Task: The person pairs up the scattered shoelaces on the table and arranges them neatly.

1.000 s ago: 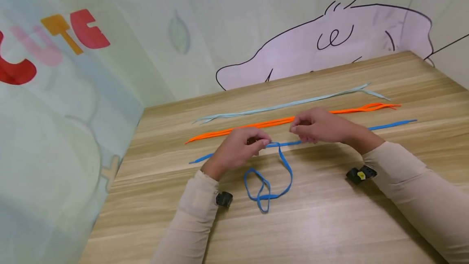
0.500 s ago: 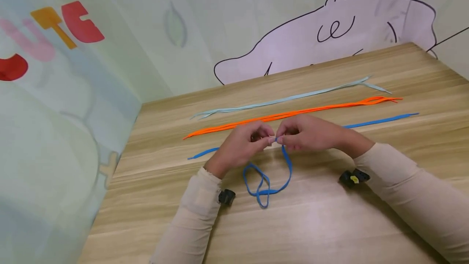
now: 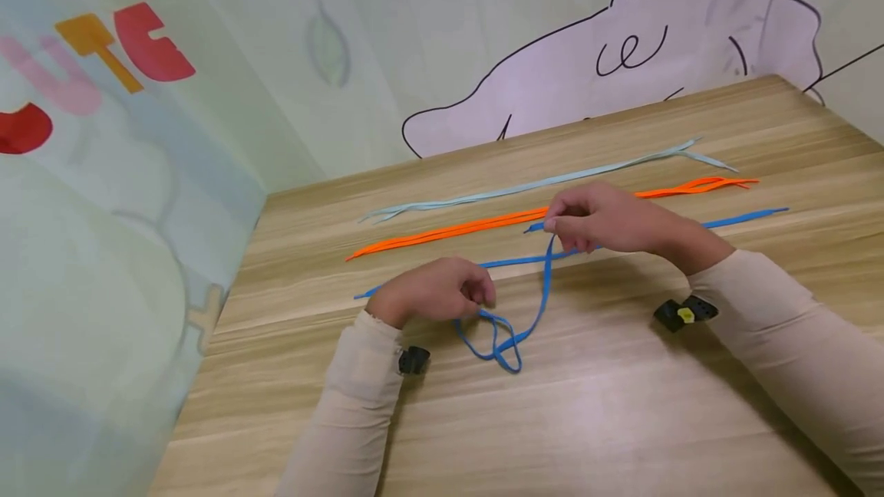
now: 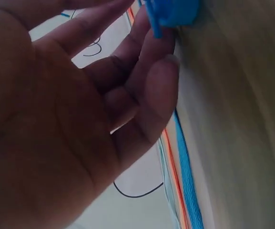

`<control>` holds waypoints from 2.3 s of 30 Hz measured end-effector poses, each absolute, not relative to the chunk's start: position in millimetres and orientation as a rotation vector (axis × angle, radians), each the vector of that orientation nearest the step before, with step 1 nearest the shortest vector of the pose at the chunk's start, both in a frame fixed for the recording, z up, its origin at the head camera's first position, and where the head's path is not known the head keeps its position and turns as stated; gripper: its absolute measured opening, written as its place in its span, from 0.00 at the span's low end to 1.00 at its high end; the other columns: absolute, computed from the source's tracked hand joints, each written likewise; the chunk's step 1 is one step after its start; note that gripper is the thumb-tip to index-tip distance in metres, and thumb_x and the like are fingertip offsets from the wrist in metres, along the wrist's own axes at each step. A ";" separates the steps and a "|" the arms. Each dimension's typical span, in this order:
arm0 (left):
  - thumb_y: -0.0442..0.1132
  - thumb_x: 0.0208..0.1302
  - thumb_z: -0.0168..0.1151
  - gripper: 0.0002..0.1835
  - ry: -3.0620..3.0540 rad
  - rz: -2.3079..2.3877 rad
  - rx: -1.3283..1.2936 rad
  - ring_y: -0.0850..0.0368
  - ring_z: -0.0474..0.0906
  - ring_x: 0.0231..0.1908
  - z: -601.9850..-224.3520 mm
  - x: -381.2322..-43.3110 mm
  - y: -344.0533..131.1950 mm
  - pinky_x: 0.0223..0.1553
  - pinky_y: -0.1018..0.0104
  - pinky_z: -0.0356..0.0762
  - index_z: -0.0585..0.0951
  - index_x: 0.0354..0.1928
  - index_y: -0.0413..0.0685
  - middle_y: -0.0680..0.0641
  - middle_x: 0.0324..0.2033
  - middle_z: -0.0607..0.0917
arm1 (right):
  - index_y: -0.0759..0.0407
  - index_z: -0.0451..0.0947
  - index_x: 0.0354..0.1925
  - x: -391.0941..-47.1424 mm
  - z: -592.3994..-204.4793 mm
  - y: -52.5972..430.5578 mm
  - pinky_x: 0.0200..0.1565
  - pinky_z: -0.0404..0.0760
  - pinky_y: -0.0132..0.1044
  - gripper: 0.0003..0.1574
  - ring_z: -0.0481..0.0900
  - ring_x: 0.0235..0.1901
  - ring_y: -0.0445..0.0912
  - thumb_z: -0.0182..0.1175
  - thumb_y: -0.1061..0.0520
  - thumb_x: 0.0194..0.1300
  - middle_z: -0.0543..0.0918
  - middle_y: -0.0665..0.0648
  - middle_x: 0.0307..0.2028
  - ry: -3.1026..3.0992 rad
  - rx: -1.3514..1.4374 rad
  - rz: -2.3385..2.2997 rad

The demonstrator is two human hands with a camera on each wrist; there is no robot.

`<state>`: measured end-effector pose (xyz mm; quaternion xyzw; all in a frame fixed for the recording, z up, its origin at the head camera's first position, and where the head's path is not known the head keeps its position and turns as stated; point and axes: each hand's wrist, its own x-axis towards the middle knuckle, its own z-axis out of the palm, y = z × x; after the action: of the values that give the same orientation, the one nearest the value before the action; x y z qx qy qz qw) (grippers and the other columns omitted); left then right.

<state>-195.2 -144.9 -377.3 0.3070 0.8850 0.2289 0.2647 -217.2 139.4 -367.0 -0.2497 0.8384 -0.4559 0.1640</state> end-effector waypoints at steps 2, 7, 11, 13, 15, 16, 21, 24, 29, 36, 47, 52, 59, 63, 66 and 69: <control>0.31 0.63 0.66 0.07 2.376 0.593 0.810 0.57 0.74 0.34 -378.3 -194.9 -143.3 0.36 0.67 0.75 0.84 0.38 0.52 0.53 0.29 0.81 | 0.60 0.78 0.42 -218.1 -366.1 142.3 0.35 0.80 0.45 0.16 0.77 0.31 0.55 0.58 0.48 0.75 0.80 0.62 0.30 2.404 -0.697 -1.302; 0.36 0.63 0.70 0.04 2.382 0.568 0.778 0.59 0.73 0.31 -379.1 -194.2 -141.3 0.35 0.67 0.73 0.86 0.37 0.55 0.54 0.26 0.81 | 0.61 0.78 0.42 -219.2 -364.6 148.1 0.34 0.80 0.46 0.15 0.77 0.30 0.55 0.58 0.49 0.74 0.80 0.60 0.29 2.425 -0.657 -1.336; 0.36 0.66 0.67 0.04 2.392 0.593 0.799 0.59 0.75 0.34 -380.6 -195.7 -145.1 0.37 0.67 0.75 0.86 0.36 0.55 0.56 0.29 0.83 | 0.61 0.78 0.41 -220.1 -364.0 152.7 0.33 0.80 0.44 0.15 0.77 0.30 0.55 0.59 0.50 0.74 0.80 0.61 0.29 2.421 -0.635 -1.363; 0.37 0.67 0.66 0.04 2.388 0.637 0.806 0.59 0.75 0.34 -380.7 -197.5 -149.4 0.37 0.66 0.75 0.86 0.36 0.55 0.57 0.30 0.83 | 0.62 0.78 0.41 -220.9 -364.0 155.8 0.33 0.81 0.43 0.15 0.78 0.30 0.55 0.58 0.50 0.74 0.80 0.61 0.30 2.428 -0.625 -1.376; 0.37 0.69 0.64 0.03 2.358 0.729 0.808 0.58 0.75 0.34 -380.4 -199.0 -155.0 0.37 0.65 0.75 0.85 0.37 0.52 0.55 0.31 0.84 | 0.62 0.78 0.42 -221.1 -364.4 159.7 0.33 0.81 0.43 0.15 0.78 0.30 0.55 0.58 0.50 0.74 0.80 0.61 0.30 2.446 -0.612 -1.373; 0.38 0.69 0.63 0.02 2.338 0.786 0.793 0.57 0.77 0.34 -379.7 -200.0 -157.8 0.38 0.65 0.76 0.84 0.37 0.51 0.54 0.32 0.84 | 0.62 0.78 0.42 -220.5 -364.0 162.4 0.33 0.81 0.42 0.15 0.78 0.30 0.55 0.58 0.50 0.74 0.80 0.61 0.30 2.453 -0.606 -1.374; 0.34 0.68 0.58 0.04 2.217 1.159 0.685 0.44 0.81 0.40 -372.7 -202.5 -174.7 0.44 0.55 0.80 0.79 0.41 0.43 0.43 0.36 0.85 | 0.64 0.78 0.42 -214.4 -362.2 177.3 0.33 0.80 0.44 0.17 0.77 0.29 0.55 0.58 0.49 0.75 0.80 0.62 0.30 2.481 -0.563 -1.425; 0.32 0.68 0.57 0.05 2.155 1.360 0.661 0.37 0.79 0.41 -370.3 -203.4 -190.5 0.48 0.51 0.80 0.77 0.42 0.36 0.38 0.35 0.82 | 0.64 0.77 0.42 -211.5 -360.4 183.9 0.33 0.80 0.42 0.16 0.77 0.30 0.56 0.56 0.50 0.76 0.80 0.63 0.30 2.499 -0.543 -1.460; 0.30 0.69 0.55 0.07 2.166 1.572 0.709 0.42 0.78 0.36 -370.1 -206.5 -217.4 0.45 0.55 0.81 0.80 0.43 0.36 0.39 0.33 0.81 | 0.63 0.77 0.42 -205.2 -356.5 194.3 0.35 0.78 0.40 0.16 0.77 0.30 0.57 0.53 0.51 0.78 0.80 0.63 0.31 2.560 -0.496 -1.497; 0.25 0.66 0.44 0.15 2.063 1.914 0.778 0.52 0.72 0.29 -373.2 -208.3 -245.9 0.37 0.62 0.75 0.80 0.31 0.43 0.46 0.27 0.77 | 0.64 0.79 0.42 -204.5 -352.4 210.2 0.32 0.81 0.38 0.14 0.78 0.27 0.55 0.54 0.55 0.77 0.82 0.63 0.28 2.634 -0.435 -1.602; 0.25 0.65 0.40 0.14 2.099 1.961 0.700 0.54 0.69 0.26 -381.1 -215.3 -263.5 0.34 0.63 0.73 0.75 0.26 0.41 0.47 0.23 0.73 | 0.66 0.77 0.48 -205.7 -354.0 250.2 0.31 0.81 0.34 0.16 0.77 0.28 0.50 0.52 0.54 0.77 0.82 0.61 0.29 2.732 -0.244 -1.602; 0.25 0.66 0.41 0.14 2.155 1.875 0.628 0.53 0.68 0.27 -384.6 -216.8 -272.3 0.34 0.62 0.72 0.75 0.27 0.41 0.49 0.23 0.73 | 0.66 0.78 0.47 -200.1 -362.4 269.0 0.30 0.81 0.35 0.16 0.76 0.27 0.50 0.52 0.54 0.78 0.81 0.60 0.28 2.756 -0.187 -1.591; 0.27 0.71 0.42 0.12 2.305 1.746 0.464 0.51 0.71 0.29 -389.9 -213.4 -297.5 0.38 0.64 0.76 0.76 0.33 0.32 0.48 0.28 0.76 | 0.64 0.79 0.43 -202.3 -375.1 286.4 0.29 0.80 0.36 0.12 0.76 0.25 0.47 0.52 0.57 0.78 0.81 0.56 0.26 2.683 -0.117 -1.671; 0.31 0.74 0.44 0.13 2.426 1.624 0.372 0.47 0.74 0.32 -389.0 -208.0 -310.2 0.41 0.63 0.78 0.77 0.37 0.30 0.45 0.32 0.77 | 0.68 0.77 0.44 -204.6 -383.1 289.8 0.28 0.80 0.36 0.14 0.75 0.25 0.47 0.52 0.57 0.77 0.81 0.56 0.26 2.672 -0.091 -1.653; 0.31 0.73 0.46 0.12 2.496 1.512 0.316 0.46 0.74 0.33 -387.4 -203.8 -315.2 0.42 0.61 0.77 0.78 0.41 0.30 0.42 0.30 0.76 | 0.71 0.75 0.47 -206.9 -387.0 293.0 0.29 0.80 0.36 0.16 0.76 0.25 0.46 0.53 0.56 0.77 0.81 0.55 0.27 2.693 -0.079 -1.582; 0.32 0.72 0.48 0.12 2.547 1.411 0.268 0.46 0.74 0.34 -386.0 -202.7 -315.6 0.43 0.59 0.76 0.80 0.45 0.32 0.42 0.30 0.77 | 0.72 0.73 0.50 -208.9 -389.2 298.0 0.30 0.80 0.36 0.18 0.76 0.25 0.46 0.52 0.55 0.77 0.81 0.55 0.28 2.724 -0.073 -1.490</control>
<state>-202.7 -315.6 -386.0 0.0912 0.8658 0.4799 0.1086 -208.9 298.0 -389.2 -0.0235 0.8769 -0.4797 0.0180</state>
